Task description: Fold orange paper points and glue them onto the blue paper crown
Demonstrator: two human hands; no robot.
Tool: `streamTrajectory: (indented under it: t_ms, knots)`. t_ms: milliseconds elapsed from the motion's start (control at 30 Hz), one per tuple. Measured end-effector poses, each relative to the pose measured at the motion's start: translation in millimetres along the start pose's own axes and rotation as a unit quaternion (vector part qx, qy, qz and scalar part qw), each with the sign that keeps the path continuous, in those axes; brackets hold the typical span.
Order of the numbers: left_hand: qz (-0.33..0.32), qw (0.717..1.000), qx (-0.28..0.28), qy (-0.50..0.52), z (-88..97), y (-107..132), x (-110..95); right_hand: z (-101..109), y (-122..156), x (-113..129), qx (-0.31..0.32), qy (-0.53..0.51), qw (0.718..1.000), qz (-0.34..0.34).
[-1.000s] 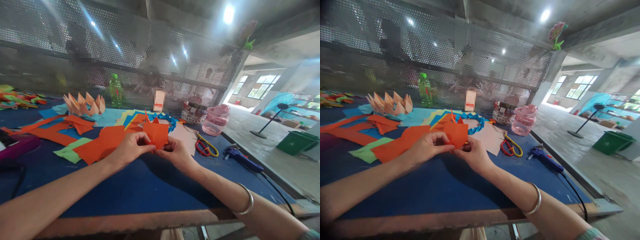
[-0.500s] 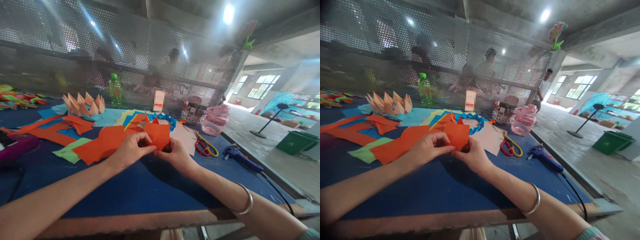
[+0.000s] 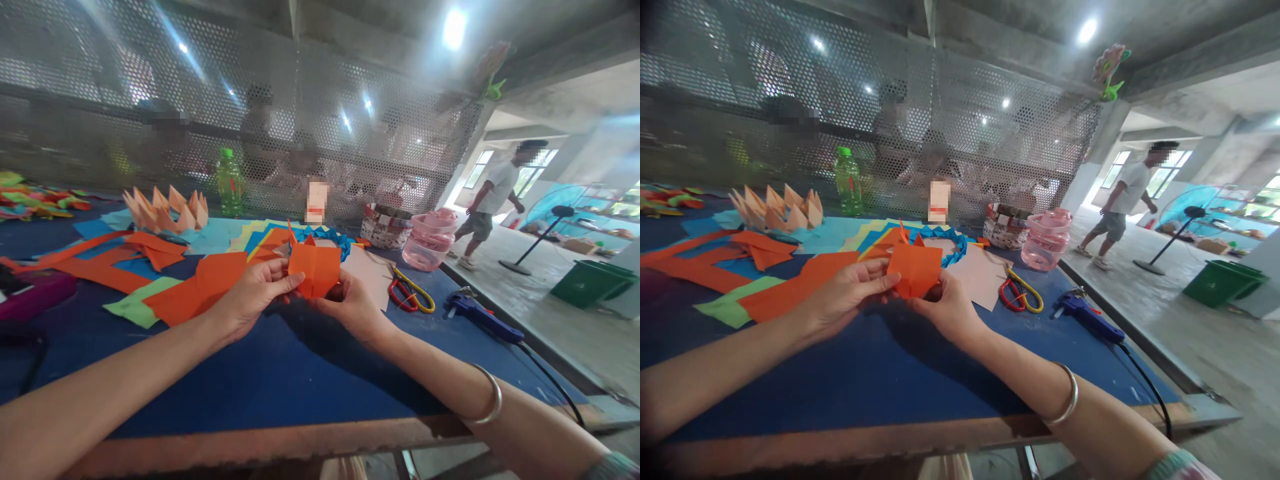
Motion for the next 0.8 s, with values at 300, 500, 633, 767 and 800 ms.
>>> streamTrajectory:
  t_ms: [300,500,633,767,800]
  knots:
    - [0.069,0.996,-0.006,-0.054,2.9,2.4,9.8,-1.0,1.9,3.6,-0.009,0.053,0.998,0.039]
    - [0.069,0.996,-0.004,-0.051,4.3,1.8,10.5,0.0,1.0,4.0,-0.005,0.045,0.998,0.037]
    - [0.066,0.998,0.020,0.003,3.1,1.1,8.8,3.8,-1.7,2.4,-0.017,0.030,0.999,0.022]
    - [0.060,0.997,0.033,0.036,1.2,0.9,5.1,4.7,-2.5,2.2,-0.016,0.023,0.999,0.021]
    - [0.066,0.997,0.030,0.033,1.6,1.0,5.4,4.5,-2.4,2.2,-0.014,0.025,0.999,0.022]
Point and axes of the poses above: each hand's wrist, its own y-axis away from the middle knuckle, its own z-axis out of the back of the hand, x = y × z, the point moved 4 cm from there along -y, towards the middle knuckle, and after that the axes turned 6 degrees about y, right-handed, at the moved point
